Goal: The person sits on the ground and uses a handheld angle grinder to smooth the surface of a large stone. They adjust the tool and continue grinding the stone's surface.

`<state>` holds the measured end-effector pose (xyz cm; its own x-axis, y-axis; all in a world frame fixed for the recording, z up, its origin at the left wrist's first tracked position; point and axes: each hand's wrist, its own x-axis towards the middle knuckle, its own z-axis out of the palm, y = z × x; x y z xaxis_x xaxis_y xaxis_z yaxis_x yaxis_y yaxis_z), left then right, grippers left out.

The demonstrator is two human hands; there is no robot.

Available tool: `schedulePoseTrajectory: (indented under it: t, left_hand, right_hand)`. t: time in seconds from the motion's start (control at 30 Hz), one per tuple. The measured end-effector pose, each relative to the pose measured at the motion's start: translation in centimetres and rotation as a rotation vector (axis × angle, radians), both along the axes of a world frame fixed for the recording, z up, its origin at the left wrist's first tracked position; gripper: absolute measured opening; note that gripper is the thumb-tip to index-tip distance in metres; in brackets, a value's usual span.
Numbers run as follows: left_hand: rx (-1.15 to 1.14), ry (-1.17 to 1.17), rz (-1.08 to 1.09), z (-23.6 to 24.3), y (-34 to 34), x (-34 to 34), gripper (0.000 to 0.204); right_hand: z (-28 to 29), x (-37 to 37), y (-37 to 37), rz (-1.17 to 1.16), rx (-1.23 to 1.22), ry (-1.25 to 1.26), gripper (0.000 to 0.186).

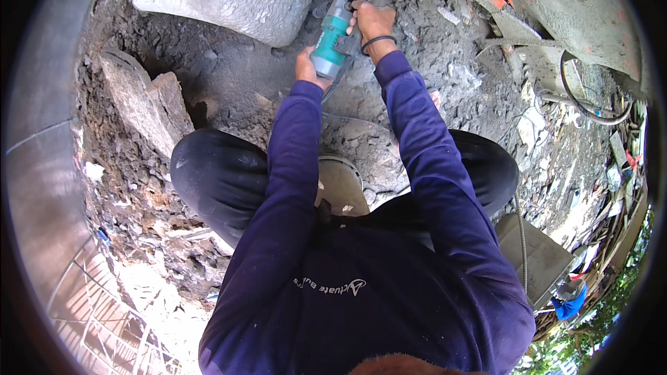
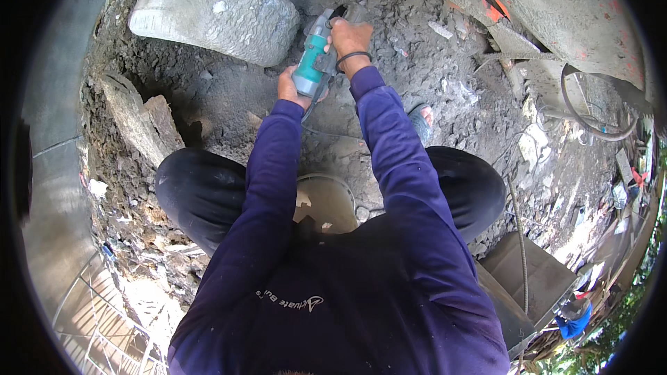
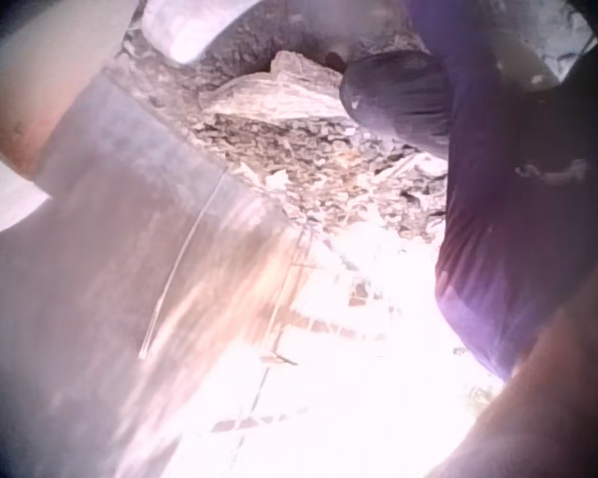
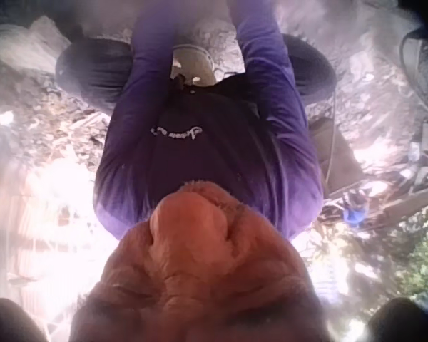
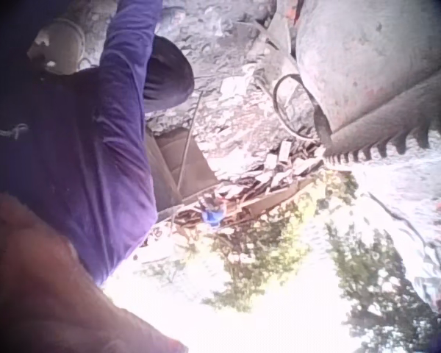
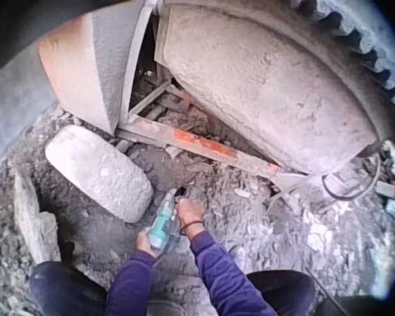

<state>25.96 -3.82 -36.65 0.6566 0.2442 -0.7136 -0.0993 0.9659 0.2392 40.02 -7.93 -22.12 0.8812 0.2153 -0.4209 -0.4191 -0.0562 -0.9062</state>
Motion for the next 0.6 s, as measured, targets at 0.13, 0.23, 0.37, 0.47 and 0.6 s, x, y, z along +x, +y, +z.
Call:
schedulePoseTrajectory:
  t: [0.13,0.23,0.37,0.47,0.6]
  left_hand:
    - [0.004,0.015,0.078,2.0,0.5,1.0,0.043]
    - [-0.025,0.082,0.044,4.8,0.8,2.3,0.044]
    - [-0.071,0.092,0.033,5.6,2.3,5.3,0.045]
    - [-0.093,0.125,0.039,6.2,2.5,6.5,0.046]
    - [-0.031,0.115,0.047,5.7,2.6,7.6,0.049]
  right_hand:
    - [-0.1,1.4,1.6,0.129,-0.025,-0.046,0.018]
    - [-1.0,3.9,2.5,0.117,0.03,-0.075,0.019]
    - [-1.3,7.9,3.3,0.168,0.1,0.011,0.017]
    - [-2.3,9.5,3.8,0.133,0.089,-0.042,0.017]
    - [-4.5,13.2,4.7,0.253,0.005,0.0,0.015]
